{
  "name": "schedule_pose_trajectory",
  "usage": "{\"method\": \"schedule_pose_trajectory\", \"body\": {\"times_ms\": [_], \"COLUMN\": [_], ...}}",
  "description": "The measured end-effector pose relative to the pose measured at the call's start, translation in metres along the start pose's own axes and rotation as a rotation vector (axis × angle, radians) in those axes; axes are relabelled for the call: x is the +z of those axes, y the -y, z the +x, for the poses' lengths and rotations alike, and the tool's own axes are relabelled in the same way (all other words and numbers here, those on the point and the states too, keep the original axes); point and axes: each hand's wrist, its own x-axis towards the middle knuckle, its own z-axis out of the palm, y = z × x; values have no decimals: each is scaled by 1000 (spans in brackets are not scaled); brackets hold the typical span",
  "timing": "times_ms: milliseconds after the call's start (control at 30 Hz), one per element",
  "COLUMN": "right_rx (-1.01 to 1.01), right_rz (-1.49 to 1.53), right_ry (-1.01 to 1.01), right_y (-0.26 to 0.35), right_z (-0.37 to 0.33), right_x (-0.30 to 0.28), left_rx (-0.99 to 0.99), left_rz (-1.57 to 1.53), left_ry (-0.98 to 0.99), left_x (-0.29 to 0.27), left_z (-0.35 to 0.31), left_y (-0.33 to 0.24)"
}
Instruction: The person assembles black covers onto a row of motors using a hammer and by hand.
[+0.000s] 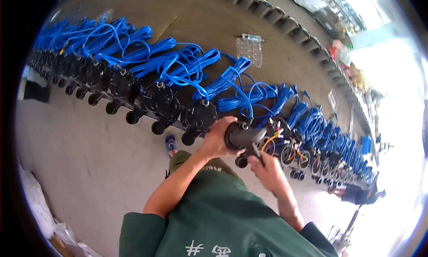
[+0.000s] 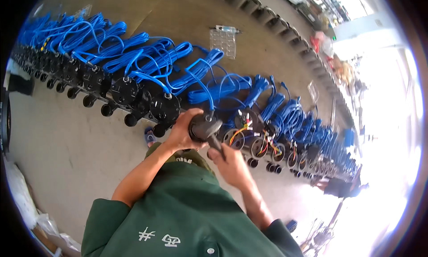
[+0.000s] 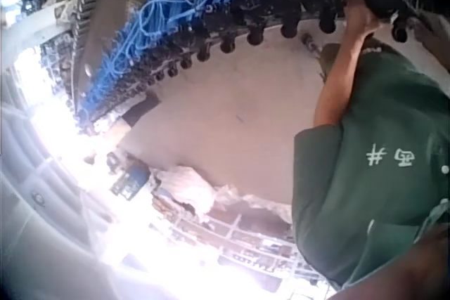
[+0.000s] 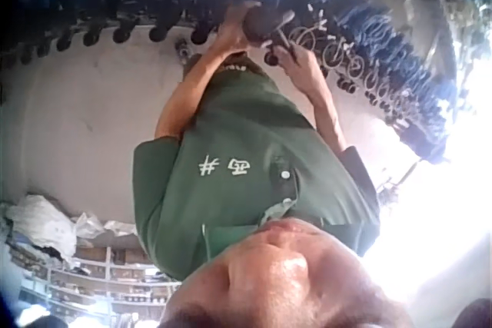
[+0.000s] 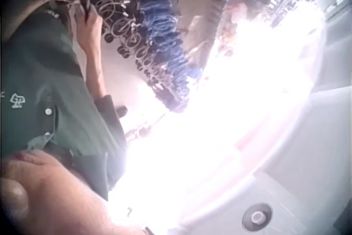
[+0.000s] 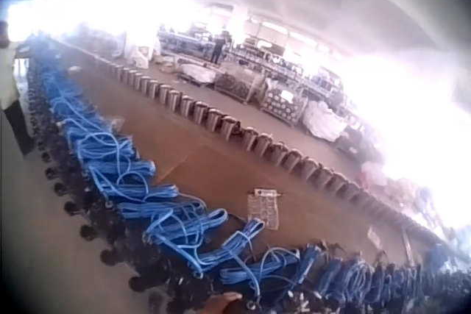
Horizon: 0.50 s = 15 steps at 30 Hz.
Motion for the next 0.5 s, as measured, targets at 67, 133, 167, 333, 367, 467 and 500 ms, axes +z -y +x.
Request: {"method": "schedule_pose_trajectory", "body": {"times_ms": [67, 133, 167, 333, 367, 467, 500], "right_rx": [72, 62, -86, -118, -88, -16, 36], "right_rz": [261, 516, 464, -125, -152, 132, 232], "right_ry": [52, -61, -118, -324, -272, -119, -86], "right_y": [8, 16, 18, -46, -47, -33, -22], "right_z": [-8, -33, -40, -4, 5, -1, -7], "right_x": [-18, -38, -43, 3, -2, -21, -25], "left_rx": [-8, 56, 58, 61, 11, 105, 50], "left_rz": [9, -14, -10, -12, -28, -28, -68], "left_ry": [-26, -75, -68, 5, -1, -21, -20], "left_x": [-5, -2, -2, 4, 4, 9, 4], "left_z": [-3, -2, -1, 7, 8, 3, 1], "left_y": [-1, -1, 2, -7, -5, 1, -3]}}
